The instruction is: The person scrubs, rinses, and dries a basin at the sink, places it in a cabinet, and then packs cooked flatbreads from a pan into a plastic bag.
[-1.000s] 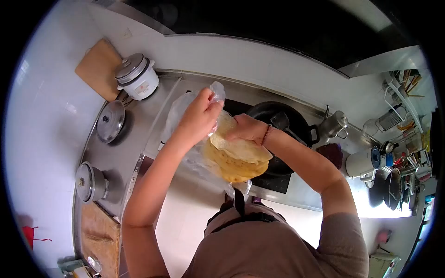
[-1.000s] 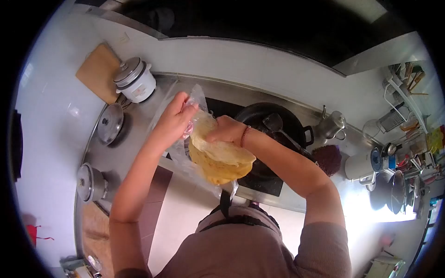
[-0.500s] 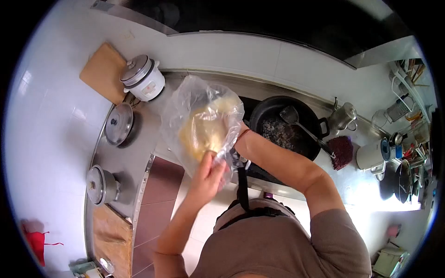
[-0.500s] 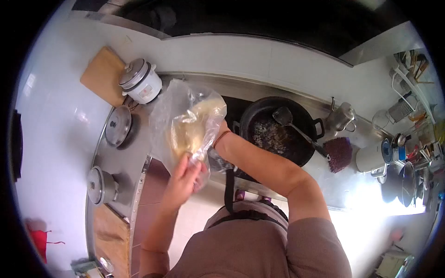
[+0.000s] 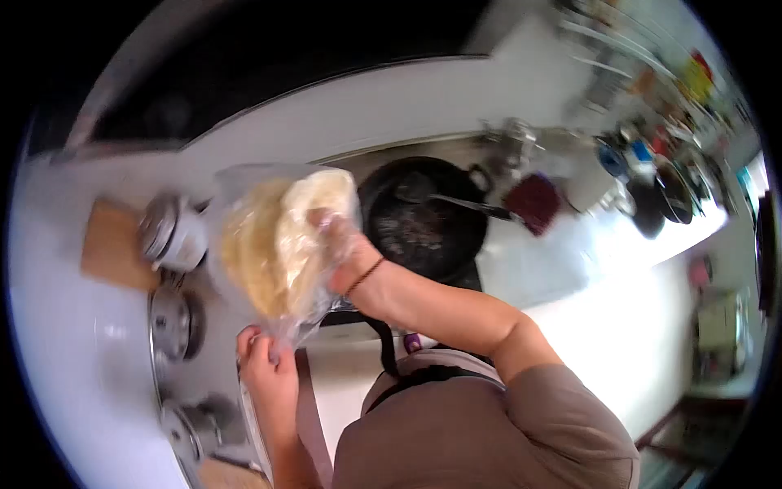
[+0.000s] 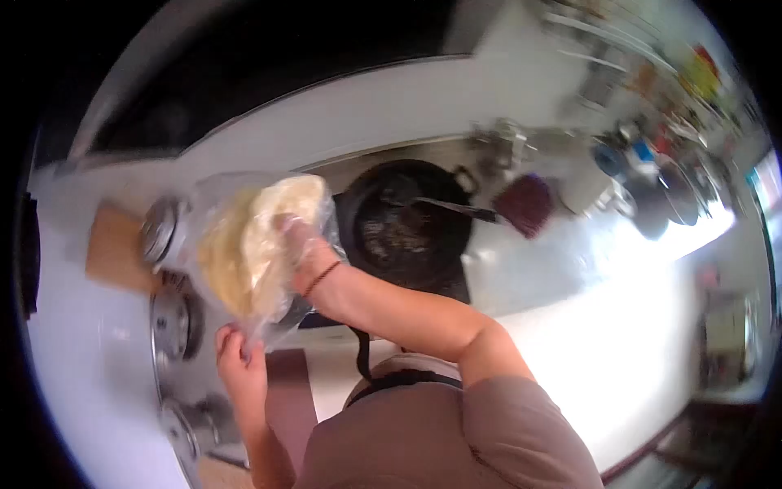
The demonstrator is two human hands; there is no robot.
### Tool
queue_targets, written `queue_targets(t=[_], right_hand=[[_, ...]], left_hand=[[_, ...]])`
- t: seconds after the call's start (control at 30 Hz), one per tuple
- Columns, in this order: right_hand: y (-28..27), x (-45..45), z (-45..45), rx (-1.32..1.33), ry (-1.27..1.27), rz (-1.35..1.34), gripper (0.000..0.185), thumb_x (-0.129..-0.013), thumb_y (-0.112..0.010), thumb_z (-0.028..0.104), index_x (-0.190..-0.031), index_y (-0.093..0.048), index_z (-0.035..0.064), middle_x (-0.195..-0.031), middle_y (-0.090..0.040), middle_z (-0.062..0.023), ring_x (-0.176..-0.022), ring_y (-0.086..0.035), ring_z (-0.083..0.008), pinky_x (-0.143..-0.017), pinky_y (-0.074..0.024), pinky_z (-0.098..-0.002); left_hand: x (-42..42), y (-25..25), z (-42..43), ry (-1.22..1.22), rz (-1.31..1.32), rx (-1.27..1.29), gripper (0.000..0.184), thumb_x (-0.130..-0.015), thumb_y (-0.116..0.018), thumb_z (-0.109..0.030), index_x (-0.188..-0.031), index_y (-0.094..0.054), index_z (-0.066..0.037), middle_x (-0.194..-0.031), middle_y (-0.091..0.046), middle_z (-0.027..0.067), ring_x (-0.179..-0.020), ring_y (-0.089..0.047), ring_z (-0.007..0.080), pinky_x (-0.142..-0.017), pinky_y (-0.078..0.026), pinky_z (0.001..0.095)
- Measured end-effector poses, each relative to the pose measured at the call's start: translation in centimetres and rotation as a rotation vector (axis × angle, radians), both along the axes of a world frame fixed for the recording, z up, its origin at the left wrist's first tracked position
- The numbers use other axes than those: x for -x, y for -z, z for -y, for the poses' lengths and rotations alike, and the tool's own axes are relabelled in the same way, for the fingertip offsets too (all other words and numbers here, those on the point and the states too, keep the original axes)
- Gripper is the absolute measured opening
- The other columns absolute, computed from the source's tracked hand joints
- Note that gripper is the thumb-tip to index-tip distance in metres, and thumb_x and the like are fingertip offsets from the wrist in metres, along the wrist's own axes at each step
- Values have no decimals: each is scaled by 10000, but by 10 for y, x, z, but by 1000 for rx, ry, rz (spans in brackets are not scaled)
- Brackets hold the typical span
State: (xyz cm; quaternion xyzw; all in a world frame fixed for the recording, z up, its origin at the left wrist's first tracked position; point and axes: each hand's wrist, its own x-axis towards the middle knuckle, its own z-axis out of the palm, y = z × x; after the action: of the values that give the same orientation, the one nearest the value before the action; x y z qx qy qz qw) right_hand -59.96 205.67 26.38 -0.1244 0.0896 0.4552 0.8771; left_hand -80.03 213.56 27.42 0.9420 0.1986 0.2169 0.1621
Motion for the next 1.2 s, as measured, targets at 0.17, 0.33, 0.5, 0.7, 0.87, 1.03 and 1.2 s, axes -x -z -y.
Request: queue_targets(t=[0.17,0.33,0.5,0.7,0.87,1.03,1.2], right_hand=[[-38,-9,88,-118,306,144,347,-839,-590,259,-1110,-531,50,-1021,-596,-114,-945,-578,-252,-837,-483,-416],[-50,-4,193,-208,581,244,334,-834,-636,294,-1091,-562,93,-1058,-595,-74,-966,-579,-227,-854,-484,-396],[-30,-25,293,-321,585,191,302,-806,-658,229,-1075,-588,114,-1139,-580,-71,-1020,-568,-232,-869,-480,-422],[24,-11,427,117,957,34,403,-798,-581,156,-1182,-491,71,-1181,-547,-98,-1104,-504,-266,-980,-379,-457],[83,-12,511,350,1049,-85,407,-778,-570,102,-1173,-478,59,-1122,-555,-82,-1069,-511,-274,-981,-373,-454],[138,-9,566,526,1033,-219,393,-790,-551,116,-1171,-477,55,-1132,-552,-85,-1074,-510,-275,-982,-373,-456],[161,6,591,495,1014,-274,400,-798,-532,135,-1184,-472,49,-1162,-545,-91,-1093,-505,-281,-995,-359,-464]], left_hand=[[-29,-6,39,422,171,77,188,-682,-599,-17,-863,-564,24,-1125,-537,169,-888,-538,274,-804,-423,369],[-71,20,101,803,-263,1258,205,-680,-612,-34,-881,-605,3,-814,-562,14,-754,-509,113,-715,-406,256],[-98,30,187,1000,-454,1698,106,-665,-629,-82,-746,-567,-50,-951,-597,100,-853,-541,166,-802,-408,302],[-126,36,289,1236,-742,2062,152,-686,-611,-162,-728,-524,-44,-1137,-540,264,-1045,-531,355,-936,-372,440],[-134,63,351,1118,-617,2108,194,-674,-622,-162,-776,-599,2,-1101,-537,277,-1025,-527,447,-905,-396,516],[-149,46,396,1097,-633,2025,148,-696,-585,-39,-834,-632,-16,-1069,-579,179,-1015,-564,314,-942,-388,430],[-172,38,439,1090,-707,1949,126,-763,-537,-40,-864,-605,-10,-915,-607,129,-855,-592,226,-825,-454,367]])
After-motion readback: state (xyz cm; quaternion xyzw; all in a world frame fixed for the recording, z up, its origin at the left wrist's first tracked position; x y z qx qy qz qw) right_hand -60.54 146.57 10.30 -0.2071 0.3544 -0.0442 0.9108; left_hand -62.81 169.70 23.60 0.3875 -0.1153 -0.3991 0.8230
